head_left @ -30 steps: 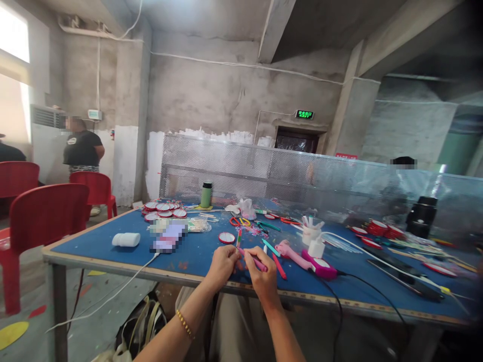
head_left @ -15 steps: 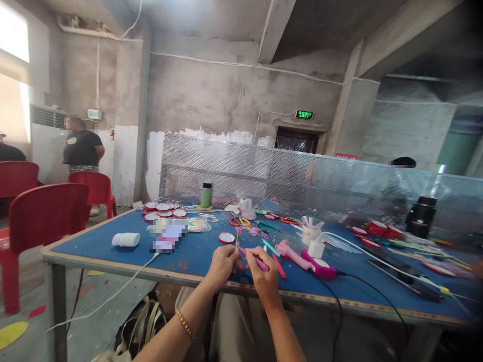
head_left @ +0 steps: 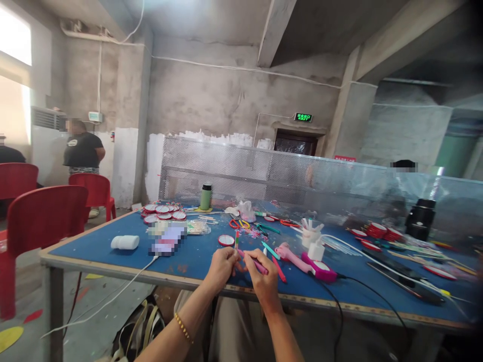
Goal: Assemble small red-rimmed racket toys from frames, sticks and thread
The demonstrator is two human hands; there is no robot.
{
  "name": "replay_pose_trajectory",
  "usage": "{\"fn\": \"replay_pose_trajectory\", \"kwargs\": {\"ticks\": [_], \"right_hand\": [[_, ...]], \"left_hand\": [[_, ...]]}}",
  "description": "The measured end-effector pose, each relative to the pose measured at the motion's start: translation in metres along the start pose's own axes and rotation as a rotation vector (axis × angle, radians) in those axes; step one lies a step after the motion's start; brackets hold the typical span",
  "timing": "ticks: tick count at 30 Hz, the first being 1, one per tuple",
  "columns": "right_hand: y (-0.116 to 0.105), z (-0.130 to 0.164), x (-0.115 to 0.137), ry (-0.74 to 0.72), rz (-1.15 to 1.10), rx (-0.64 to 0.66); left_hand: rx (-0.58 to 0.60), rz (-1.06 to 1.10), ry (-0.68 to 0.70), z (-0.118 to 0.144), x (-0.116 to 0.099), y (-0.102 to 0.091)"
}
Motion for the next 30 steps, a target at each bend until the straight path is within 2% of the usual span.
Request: {"fn": "replay_pose_trajectory", "kwargs": {"ticks": [2,6,11,18,25,30], "right_hand": [[0.0,0.0,0.001,-0.004,-0.005,0.007],[-0.004,-0.002,-0.001,0.035,-0.035,-0.082],[-0.001,-0.002,0.0,0.023,-0.021,-0.016],[-0.009,0.002,-0.004,0.103,-0.067,-0.223],[-0.009,-0.002,-0.006,0.163,-0.172,-0.263],[-0.01,0.0,-0.009,0.191,-0.18,-0.232]], "left_hand": [[-0.002,0.0,-0.002,0.0,0.001,0.0],[-0.014,0.014,-0.014,-0.001,0.003,0.0],[-0.011,0.022,0.011,-0.001,0.005,0.0],[-0.017,0.002,-0.002,-0.002,0.011,0.0],[-0.017,-0.09,0.039,-0.001,0.01,0.0],[0.008,-0.121,0.042,-0.001,0.006,0.0]]}}
Point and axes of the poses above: each hand's wrist, its own z-axis away from the middle knuckle, its own y-axis out of the palm, x = y × z, the point moved 4 cm from there along -z, towards the middle knuckle, and after that the axes turned 14 degrees about y, right-handed, at the moved point
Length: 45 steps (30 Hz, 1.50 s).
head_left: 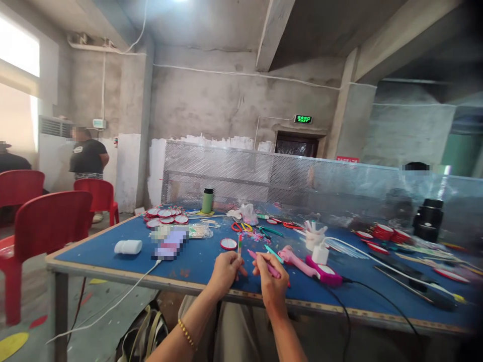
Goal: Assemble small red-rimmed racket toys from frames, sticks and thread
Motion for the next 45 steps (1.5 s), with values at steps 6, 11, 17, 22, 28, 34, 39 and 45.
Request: {"fn": "replay_pose_trajectory", "kwargs": {"ticks": [6,11,17,22,28,34,39,45], "right_hand": [[0.0,-0.001,-0.002,0.015,0.008,0.035],[0.0,-0.002,-0.004,-0.005,0.004,0.049],[-0.001,-0.001,-0.006,0.029,-0.022,0.045],[0.0,0.0,-0.005,0.022,-0.023,0.07],[0.004,0.005,-0.001,-0.032,-0.024,0.142],[0.007,0.004,-0.003,-0.068,0.053,0.182],[0.009,0.005,-0.004,-0.103,0.109,0.217],[0.011,0.006,-0.001,-0.148,0.134,0.241]], "left_hand": [[-0.014,-0.011,0.011,-0.002,0.002,0.001],[-0.006,0.015,0.024,-0.001,-0.002,0.001],[-0.037,0.048,0.0,-0.001,-0.001,0.0],[-0.022,0.107,-0.014,-0.002,0.0,0.001],[0.026,0.155,-0.02,0.0,-0.002,0.0],[0.027,0.164,-0.009,0.001,-0.003,0.0],[0.019,0.131,0.004,0.002,-0.006,-0.001],[0.016,0.114,0.028,0.002,-0.008,-0.001]]}}
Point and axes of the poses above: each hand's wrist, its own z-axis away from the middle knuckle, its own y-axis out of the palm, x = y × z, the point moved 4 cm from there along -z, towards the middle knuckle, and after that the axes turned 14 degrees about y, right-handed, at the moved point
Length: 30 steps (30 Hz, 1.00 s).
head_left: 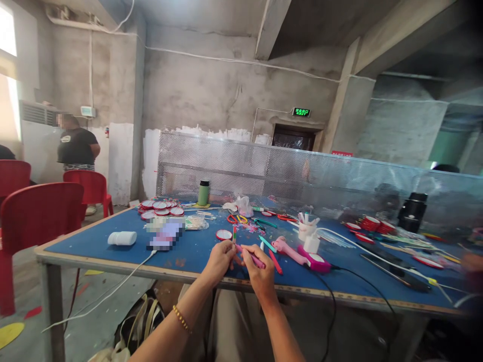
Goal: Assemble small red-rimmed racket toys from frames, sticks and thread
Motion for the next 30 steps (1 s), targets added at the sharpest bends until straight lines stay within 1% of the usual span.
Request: {"fn": "replay_pose_trajectory", "kwargs": {"ticks": [4,9,14,19,24,30], "right_hand": [[-0.0006,0.0001,0.0004,-0.006,0.015,0.0],[-0.0026,0.0001,-0.0015,0.018,0.027,-0.066],[0.0007,0.001,0.0023,-0.003,0.024,-0.031],[-0.0018,0.0024,0.0043,0.027,0.026,-0.097],[0.0004,0.0012,0.0043,0.008,0.038,-0.043],[-0.0018,0.0014,0.0018,0.04,0.006,-0.104]], "left_hand": [[0.007,0.004,-0.007,-0.001,0.0015,0.0007],[0.006,0.008,-0.009,-0.0015,0.0015,0.0004],[0.001,-0.001,0.0,-0.0004,0.0006,-0.0001],[-0.011,0.021,-0.021,-0.0007,0.0007,0.0001],[0.0,0.035,-0.019,-0.0005,-0.0032,0.0009],[-0.017,0.065,-0.041,-0.0008,-0.0002,0.0005]]}}
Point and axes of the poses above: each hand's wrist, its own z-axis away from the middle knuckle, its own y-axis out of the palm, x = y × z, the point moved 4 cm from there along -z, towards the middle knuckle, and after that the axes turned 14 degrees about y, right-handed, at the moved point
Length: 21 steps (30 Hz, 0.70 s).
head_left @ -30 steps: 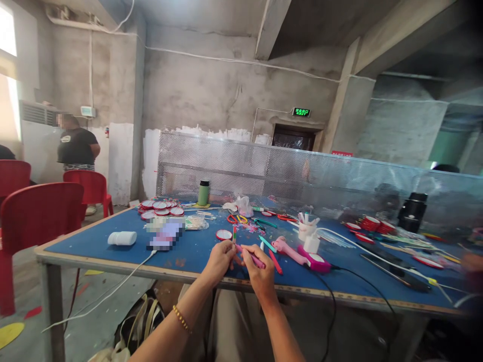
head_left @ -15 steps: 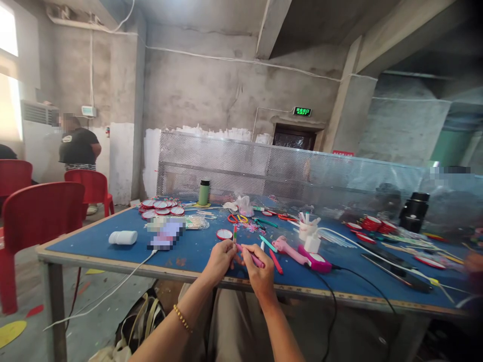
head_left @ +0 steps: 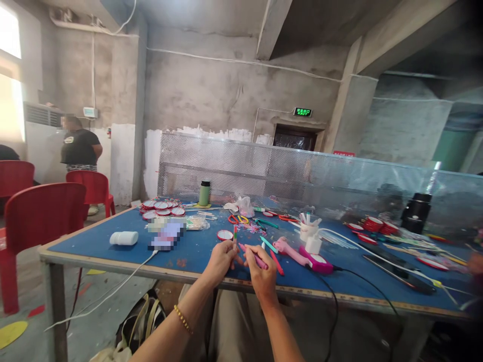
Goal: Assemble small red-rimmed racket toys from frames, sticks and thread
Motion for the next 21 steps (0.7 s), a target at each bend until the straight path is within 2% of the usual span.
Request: {"fn": "replay_pose_trajectory", "kwargs": {"ticks": [9,15,21], "right_hand": [[-0.003,0.0,0.004,0.061,-0.086,-0.044],[0.0,-0.005,0.012,0.027,-0.096,-0.027],[0.002,-0.016,0.01,0.024,-0.115,0.012]], "left_hand": [[0.089,0.115,-0.076,0.0,-0.005,-0.006],[0.009,0.214,-0.152,-0.007,0.003,-0.005],[-0.055,0.206,-0.139,-0.01,0.009,0.002]]}}
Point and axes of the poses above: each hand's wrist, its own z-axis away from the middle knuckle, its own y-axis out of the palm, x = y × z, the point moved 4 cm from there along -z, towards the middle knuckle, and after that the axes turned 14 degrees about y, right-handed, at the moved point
